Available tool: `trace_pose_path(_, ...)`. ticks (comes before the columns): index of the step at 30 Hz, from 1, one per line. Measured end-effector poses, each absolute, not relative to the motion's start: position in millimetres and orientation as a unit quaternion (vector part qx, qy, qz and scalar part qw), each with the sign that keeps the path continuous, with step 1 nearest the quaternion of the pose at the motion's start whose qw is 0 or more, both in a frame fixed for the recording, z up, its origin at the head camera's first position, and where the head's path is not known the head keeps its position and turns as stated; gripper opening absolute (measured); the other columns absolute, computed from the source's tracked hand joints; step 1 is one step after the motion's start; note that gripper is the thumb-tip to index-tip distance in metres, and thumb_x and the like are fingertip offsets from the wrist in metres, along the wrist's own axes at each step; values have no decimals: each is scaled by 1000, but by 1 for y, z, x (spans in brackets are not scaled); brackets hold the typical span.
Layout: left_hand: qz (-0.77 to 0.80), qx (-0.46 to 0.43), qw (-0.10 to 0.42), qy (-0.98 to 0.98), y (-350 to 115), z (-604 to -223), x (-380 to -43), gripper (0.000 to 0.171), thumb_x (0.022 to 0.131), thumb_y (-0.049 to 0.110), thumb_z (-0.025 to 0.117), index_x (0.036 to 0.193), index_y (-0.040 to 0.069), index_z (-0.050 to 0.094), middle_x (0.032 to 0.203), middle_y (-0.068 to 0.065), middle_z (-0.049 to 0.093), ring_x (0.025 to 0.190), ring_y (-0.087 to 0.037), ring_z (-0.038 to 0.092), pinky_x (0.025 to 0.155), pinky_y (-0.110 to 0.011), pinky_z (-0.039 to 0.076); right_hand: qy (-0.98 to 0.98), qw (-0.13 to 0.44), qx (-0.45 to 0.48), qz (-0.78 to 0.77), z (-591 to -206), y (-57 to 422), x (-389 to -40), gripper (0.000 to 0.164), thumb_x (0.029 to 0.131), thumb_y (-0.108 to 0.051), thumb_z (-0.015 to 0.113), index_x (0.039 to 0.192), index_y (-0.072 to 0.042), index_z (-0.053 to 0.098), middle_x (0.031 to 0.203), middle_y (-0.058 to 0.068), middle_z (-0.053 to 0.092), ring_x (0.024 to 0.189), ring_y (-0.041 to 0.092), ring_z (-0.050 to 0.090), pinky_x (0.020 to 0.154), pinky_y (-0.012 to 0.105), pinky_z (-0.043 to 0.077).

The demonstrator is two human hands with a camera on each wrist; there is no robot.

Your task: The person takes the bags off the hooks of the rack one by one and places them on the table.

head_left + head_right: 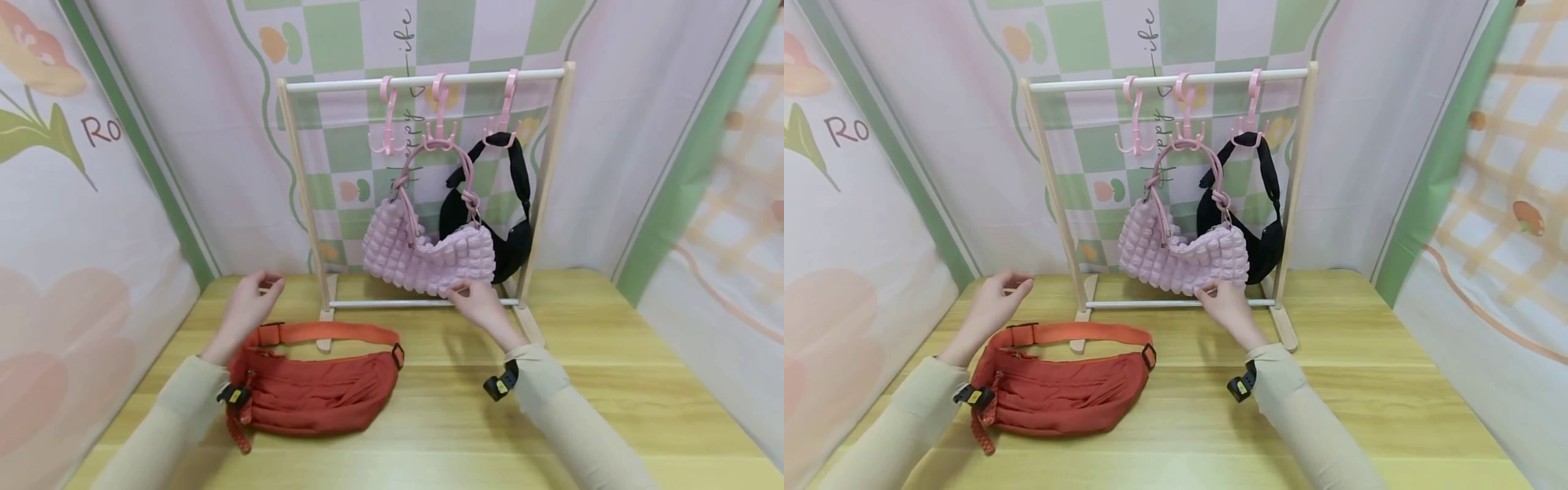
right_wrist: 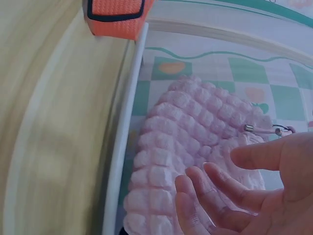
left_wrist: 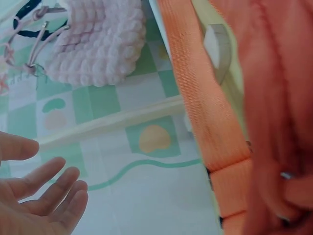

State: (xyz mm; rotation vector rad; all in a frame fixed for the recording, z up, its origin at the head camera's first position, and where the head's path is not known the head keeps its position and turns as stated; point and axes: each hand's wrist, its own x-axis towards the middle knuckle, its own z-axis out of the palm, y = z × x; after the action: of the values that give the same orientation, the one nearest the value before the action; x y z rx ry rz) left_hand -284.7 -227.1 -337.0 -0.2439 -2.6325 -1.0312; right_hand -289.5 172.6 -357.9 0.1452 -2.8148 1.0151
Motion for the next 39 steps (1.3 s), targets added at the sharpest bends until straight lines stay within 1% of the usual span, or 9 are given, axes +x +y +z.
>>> trace_pose_path(3,-361,-91,170,-912,-220,-333,-287,31,97,24,52,113,0,62,113,-20,64,105,-34,60,89,-48,50,-938,75,45,335,-354,176,-289,31,93,-26,54,109,-1,65,105,20,68,97,32,63,80,41,50)
trace_pose_path(7,-358,-98,185,-910,-210,-328,-291,30,97,26,52,112,3,63,113,-18,65,106,-33,60,89,-47,49,-940,85,35,329,-349,180,-291,29,93,-27,54,107,-4,66,104,18,69,92,30,64,74,37,50)
trace_pose_path(9,-361,-100,190,-907,-205,-326,-292,30,97,27,52,113,3,63,114,-17,64,106,-32,59,90,-47,49,-938,93,33,331,-347,181,-291,30,94,-27,53,108,-4,66,103,18,69,92,30,64,74,36,50)
trace_pose_path(16,-384,-112,212,-892,-191,-315,-300,30,97,29,52,113,7,63,116,-13,63,109,-30,57,91,-46,48,-935,128,28,330,-336,185,-291,31,94,-26,53,109,-3,66,104,19,69,98,33,64,81,42,49)
trace_pose_path(23,-405,-134,233,-874,-176,-302,-306,29,96,24,53,112,2,64,115,-14,64,112,-31,55,95,-46,45,-924,157,28,347,-327,188,-293,30,94,-23,53,109,0,66,105,21,69,99,34,65,87,46,49)
trace_pose_path(27,-398,-139,235,-876,-170,-296,-308,28,97,25,53,113,4,65,117,-13,63,114,-30,54,95,-45,45,-920,171,32,351,-323,190,-294,30,94,-21,53,110,1,65,105,22,68,98,35,65,86,46,50)
trace_pose_path(33,-387,-154,234,-879,-161,-289,-315,31,97,26,52,117,5,63,121,-14,62,115,-32,53,97,-47,43,-914,185,32,359,-318,192,-296,28,94,-23,53,111,-2,64,108,21,68,101,35,64,89,47,49)
trace_pose_path(39,-381,-175,260,-870,-151,-283,-320,33,95,25,54,118,3,63,122,-15,62,118,-32,53,101,-47,40,-911,198,25,361,-310,195,-298,29,95,-24,53,112,-2,62,110,21,67,101,35,64,88,47,48)
